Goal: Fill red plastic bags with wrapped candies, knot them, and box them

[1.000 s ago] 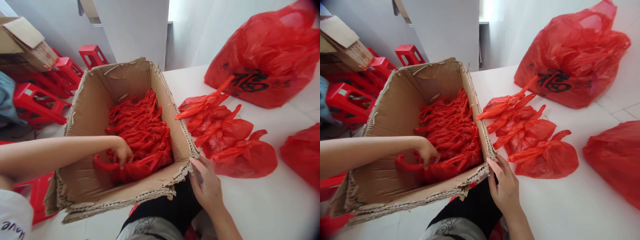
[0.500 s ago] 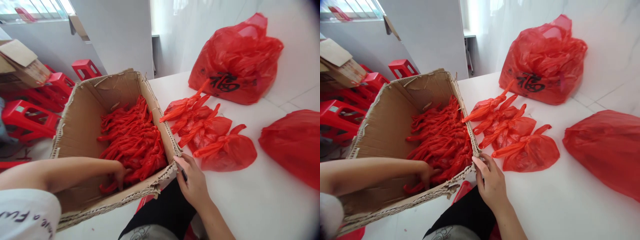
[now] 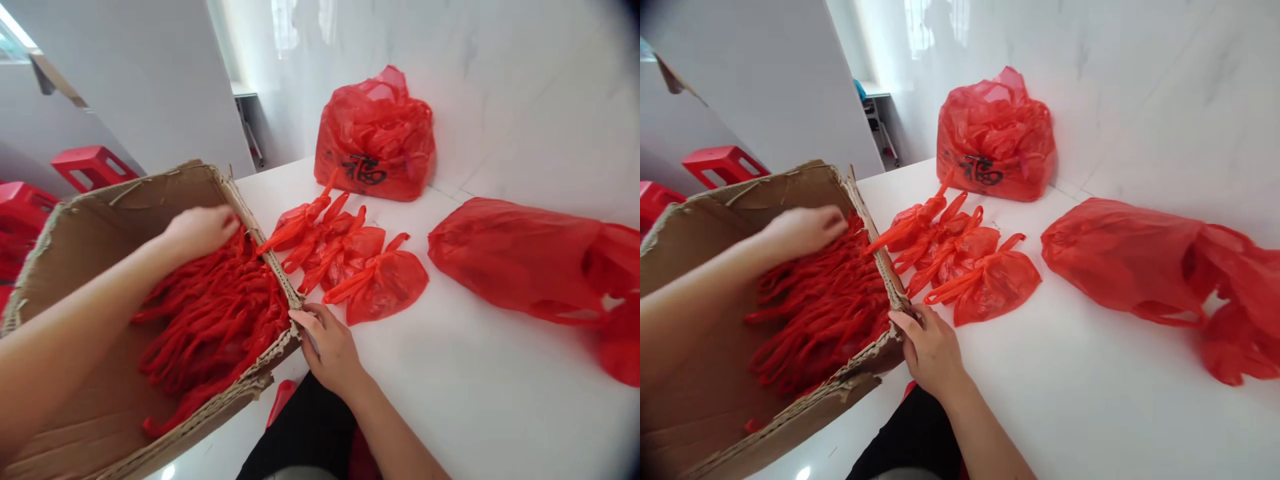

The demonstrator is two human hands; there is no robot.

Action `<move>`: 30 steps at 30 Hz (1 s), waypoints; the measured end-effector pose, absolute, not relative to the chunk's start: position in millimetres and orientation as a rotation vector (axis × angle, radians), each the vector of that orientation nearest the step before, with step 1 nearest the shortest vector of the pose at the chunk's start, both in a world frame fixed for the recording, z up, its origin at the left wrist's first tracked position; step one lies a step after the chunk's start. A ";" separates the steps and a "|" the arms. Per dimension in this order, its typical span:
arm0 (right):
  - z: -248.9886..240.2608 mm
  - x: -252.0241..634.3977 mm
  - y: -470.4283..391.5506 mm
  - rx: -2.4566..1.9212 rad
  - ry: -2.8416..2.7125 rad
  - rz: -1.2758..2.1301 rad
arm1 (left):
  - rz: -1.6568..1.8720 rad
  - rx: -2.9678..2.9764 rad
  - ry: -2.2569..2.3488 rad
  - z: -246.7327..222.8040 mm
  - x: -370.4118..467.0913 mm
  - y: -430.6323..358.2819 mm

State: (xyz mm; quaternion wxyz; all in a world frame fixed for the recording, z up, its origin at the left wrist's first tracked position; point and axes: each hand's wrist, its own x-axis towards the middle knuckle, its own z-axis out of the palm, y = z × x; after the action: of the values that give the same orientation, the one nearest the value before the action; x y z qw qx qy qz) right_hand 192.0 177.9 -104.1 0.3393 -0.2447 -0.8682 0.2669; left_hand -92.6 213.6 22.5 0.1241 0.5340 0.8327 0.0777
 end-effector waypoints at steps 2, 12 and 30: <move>-104.5 191.5 177.5 -0.646 -2.251 0.690 | 0.363 1.732 2.483 51.9 -53.0 235.2; -102.5 194.4 177.3 -0.678 -2.319 0.713 | 0.074 2.232 1.712 3.8 127.0 280.1; -104.4 196.7 176.0 -0.648 -2.270 0.747 | 1.377 0.781 1.714 64.4 -168.2 178.0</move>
State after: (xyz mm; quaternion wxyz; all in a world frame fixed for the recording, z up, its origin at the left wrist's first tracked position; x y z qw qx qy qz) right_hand 196.7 176.0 -104.4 0.3266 -0.2474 -0.8665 0.2850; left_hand -168.2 178.0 64.4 0.3930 0.3078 0.6755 0.5426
